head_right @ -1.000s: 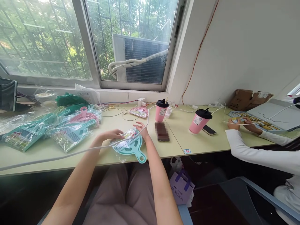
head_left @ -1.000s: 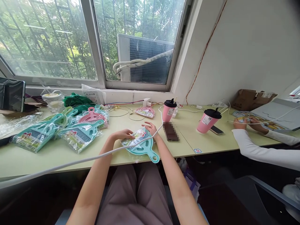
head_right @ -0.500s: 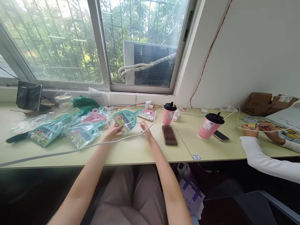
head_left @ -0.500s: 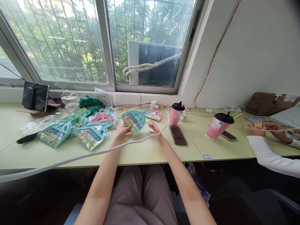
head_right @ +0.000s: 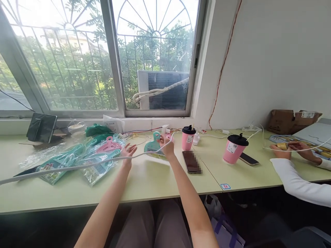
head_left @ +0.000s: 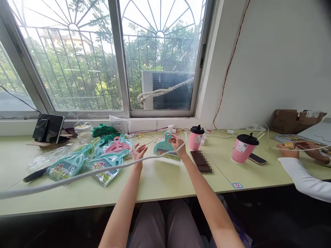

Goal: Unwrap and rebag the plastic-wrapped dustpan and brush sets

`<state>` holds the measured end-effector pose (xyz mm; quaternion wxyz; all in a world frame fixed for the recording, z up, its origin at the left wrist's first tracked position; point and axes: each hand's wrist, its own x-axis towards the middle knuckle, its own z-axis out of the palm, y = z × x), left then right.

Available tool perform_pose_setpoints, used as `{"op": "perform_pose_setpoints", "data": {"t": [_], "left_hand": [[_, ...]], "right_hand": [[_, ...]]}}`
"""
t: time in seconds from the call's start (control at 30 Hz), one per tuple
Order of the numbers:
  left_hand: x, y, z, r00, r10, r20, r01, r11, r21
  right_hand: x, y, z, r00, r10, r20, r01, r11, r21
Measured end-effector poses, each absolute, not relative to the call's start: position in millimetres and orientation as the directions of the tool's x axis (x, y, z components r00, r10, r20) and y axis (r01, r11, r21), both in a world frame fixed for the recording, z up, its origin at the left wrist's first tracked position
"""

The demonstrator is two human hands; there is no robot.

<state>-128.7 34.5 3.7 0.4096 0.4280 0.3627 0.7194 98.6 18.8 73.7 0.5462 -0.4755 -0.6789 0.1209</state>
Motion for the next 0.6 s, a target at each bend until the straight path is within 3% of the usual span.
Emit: {"op": "perform_pose_setpoints", "data": {"t": [0.2,0.3,0.43,0.53,0.6], "left_hand": [[-103.6,24.9,4.0,0.035,0.934,0.355,-0.059,-0.353,0.934],[-100.6,19.3,10.0,-0.065,0.93,0.363,-0.054,-0.366,0.929],[-144.5,2.4,33.4,-0.287,0.883,0.372,-0.118,-0.418,0.901],[-212.7,-16.8,54.2,-0.448,0.797,0.406,-0.14,-0.511,0.848],[-264.9,-28.5,65.0,-0.512,0.787,0.345,-0.097,-0.451,0.887]], "right_hand": [[89.7,15.5,77.5,-0.058,0.799,0.599,0.406,0.567,-0.717],[93.9,13.6,64.6,0.033,0.784,0.619,0.368,0.567,-0.737],[109.4,10.7,30.6,0.33,0.728,0.601,0.281,0.532,-0.799],[119.7,12.2,-2.5,0.292,0.833,0.471,0.277,0.398,-0.875],[121.2,14.8,-21.5,0.219,0.902,0.373,0.23,0.324,-0.918]]}}
